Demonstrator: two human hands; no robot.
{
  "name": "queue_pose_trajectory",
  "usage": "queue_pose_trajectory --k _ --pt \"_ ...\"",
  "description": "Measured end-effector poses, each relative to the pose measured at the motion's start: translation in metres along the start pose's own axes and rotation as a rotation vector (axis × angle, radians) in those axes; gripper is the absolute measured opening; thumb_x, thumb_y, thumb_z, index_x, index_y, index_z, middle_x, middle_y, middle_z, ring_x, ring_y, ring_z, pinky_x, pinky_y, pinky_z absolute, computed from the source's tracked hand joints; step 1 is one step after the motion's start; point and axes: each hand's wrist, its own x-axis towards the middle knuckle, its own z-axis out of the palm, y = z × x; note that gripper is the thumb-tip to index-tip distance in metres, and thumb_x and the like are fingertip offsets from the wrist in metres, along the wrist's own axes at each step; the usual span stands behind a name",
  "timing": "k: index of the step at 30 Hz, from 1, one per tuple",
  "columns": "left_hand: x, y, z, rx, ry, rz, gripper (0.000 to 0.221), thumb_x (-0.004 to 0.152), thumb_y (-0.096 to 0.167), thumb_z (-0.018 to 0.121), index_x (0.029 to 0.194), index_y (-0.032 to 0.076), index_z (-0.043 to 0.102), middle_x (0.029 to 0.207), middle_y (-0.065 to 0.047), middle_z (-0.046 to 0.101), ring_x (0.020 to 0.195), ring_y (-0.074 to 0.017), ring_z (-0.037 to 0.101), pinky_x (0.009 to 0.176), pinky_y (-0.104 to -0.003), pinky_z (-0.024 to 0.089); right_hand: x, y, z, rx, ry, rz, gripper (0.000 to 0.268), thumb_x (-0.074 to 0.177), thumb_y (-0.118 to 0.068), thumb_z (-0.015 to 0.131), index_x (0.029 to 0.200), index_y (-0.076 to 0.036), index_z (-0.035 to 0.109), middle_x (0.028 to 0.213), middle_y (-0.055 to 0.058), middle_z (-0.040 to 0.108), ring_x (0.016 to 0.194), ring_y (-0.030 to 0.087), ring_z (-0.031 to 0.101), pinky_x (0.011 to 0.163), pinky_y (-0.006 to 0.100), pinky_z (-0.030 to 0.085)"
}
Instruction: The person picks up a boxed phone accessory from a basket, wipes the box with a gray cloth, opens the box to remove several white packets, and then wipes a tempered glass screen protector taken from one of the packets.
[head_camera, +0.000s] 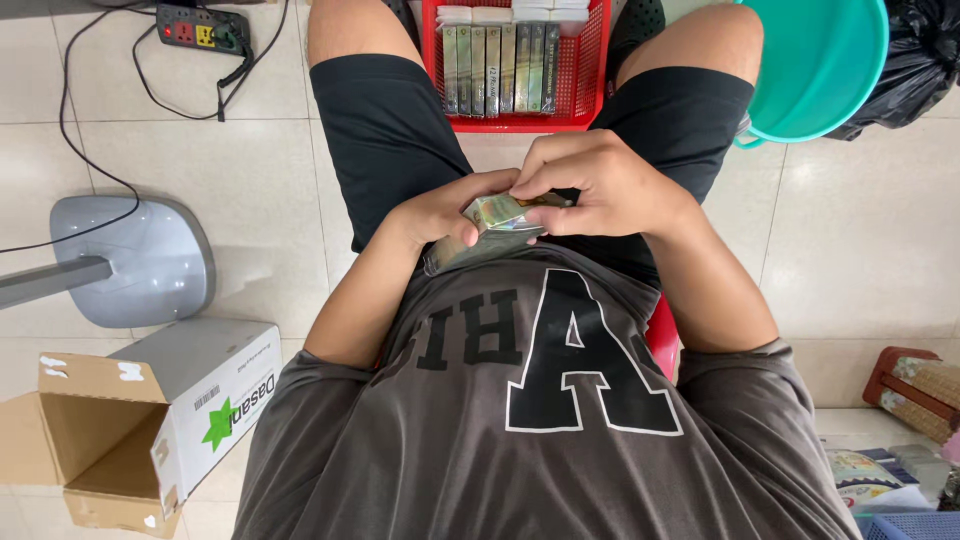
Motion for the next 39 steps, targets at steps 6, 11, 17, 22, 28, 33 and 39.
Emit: queue_pose_trajectory --k 6,11,17,22,28,33,39 --pt "-0.007 -0.007 -0.001 -0.003 0.054 0.022 0.081 0.072 0.052 0.089 0.135 0.007 0.062 0.121 -0.006 0.069 0.114 -0.0157 0.06 0.101 -0.035 0.046 -0.006 0.016 0.005 0.027 0.063 0.012 0.008 0.091 -0.007 0.075 0.092 0.0 0.076 0.089 0.011 0.07 0.069 0.027 0.066 0.063 0.036 0.051" --pt "-0.022 -0.032 -0.015 -0.008 0.082 -0.007 0.08 0.072 0.053 0.089 0.134 0.01 0.063 0.127 -0.003 0.067 0.118 -0.0144 0.058 0.104 -0.037 0.045 -0.012 0.014 0.019 -0.012 0.106 -0.028 0.012 0.087 -0.007 0.079 0.094 0.002 0.076 0.091 0.015 0.071 0.074 0.033 0.068 0.064 0.04 0.054" --pt "-0.025 -0.049 -0.018 0.002 0.087 -0.059 0.095 0.069 0.051 0.087 0.144 0.003 0.056 0.134 -0.008 0.063 0.123 -0.0201 0.057 0.109 -0.043 0.042 -0.018 0.015 0.025 0.001 0.151 -0.035 0.017 0.091 -0.014 0.08 0.099 0.002 0.077 0.093 0.015 0.073 0.081 0.035 0.069 0.068 0.043 0.055" --pt "-0.026 -0.03 0.001 -0.011 0.104 -0.045 0.09 0.077 0.052 0.085 0.147 0.006 0.056 0.141 -0.013 0.063 0.13 -0.0243 0.055 0.113 -0.047 0.038 -0.021 0.01 0.028 -0.055 0.211 -0.004 0.021 0.103 -0.016 0.068 0.099 0.003 0.075 0.094 0.016 0.072 0.077 0.034 0.069 0.065 0.041 0.054" --pt "-0.02 -0.009 0.008 0.004 0.084 -0.06 0.083 0.078 0.054 0.082 0.142 0.007 0.057 0.141 -0.013 0.062 0.132 -0.0247 0.053 0.115 -0.049 0.036 -0.018 0.009 0.028 -0.023 0.248 0.039 0.027 0.106 -0.019 0.063 0.095 0.002 0.075 0.091 0.015 0.071 0.074 0.031 0.069 0.064 0.038 0.054" --pt "-0.025 -0.034 -0.003 0.005 0.067 -0.041 0.093 0.079 0.054 0.083 0.151 0.004 0.051 0.148 -0.021 0.056 0.137 -0.0382 0.05 0.114 -0.059 0.034 -0.027 0.028 0.027 0.058 0.269 0.093 0.03 0.108 -0.015 0.059 0.089 0.001 0.074 0.086 0.013 0.071 0.067 0.026 0.066 0.062 0.036 0.052" --pt "-0.026 -0.031 -0.008 0.008 0.114 0.005 0.091 0.083 0.062 0.076 0.148 0.003 0.053 0.147 -0.018 0.057 0.137 -0.0315 0.051 0.115 -0.057 0.036 -0.023 0.014 0.034 0.043 0.304 0.035 0.031 0.094 -0.025 0.08 0.106 0.003 0.076 0.099 0.016 0.072 0.082 0.027 0.07 0.072 0.038 0.054"
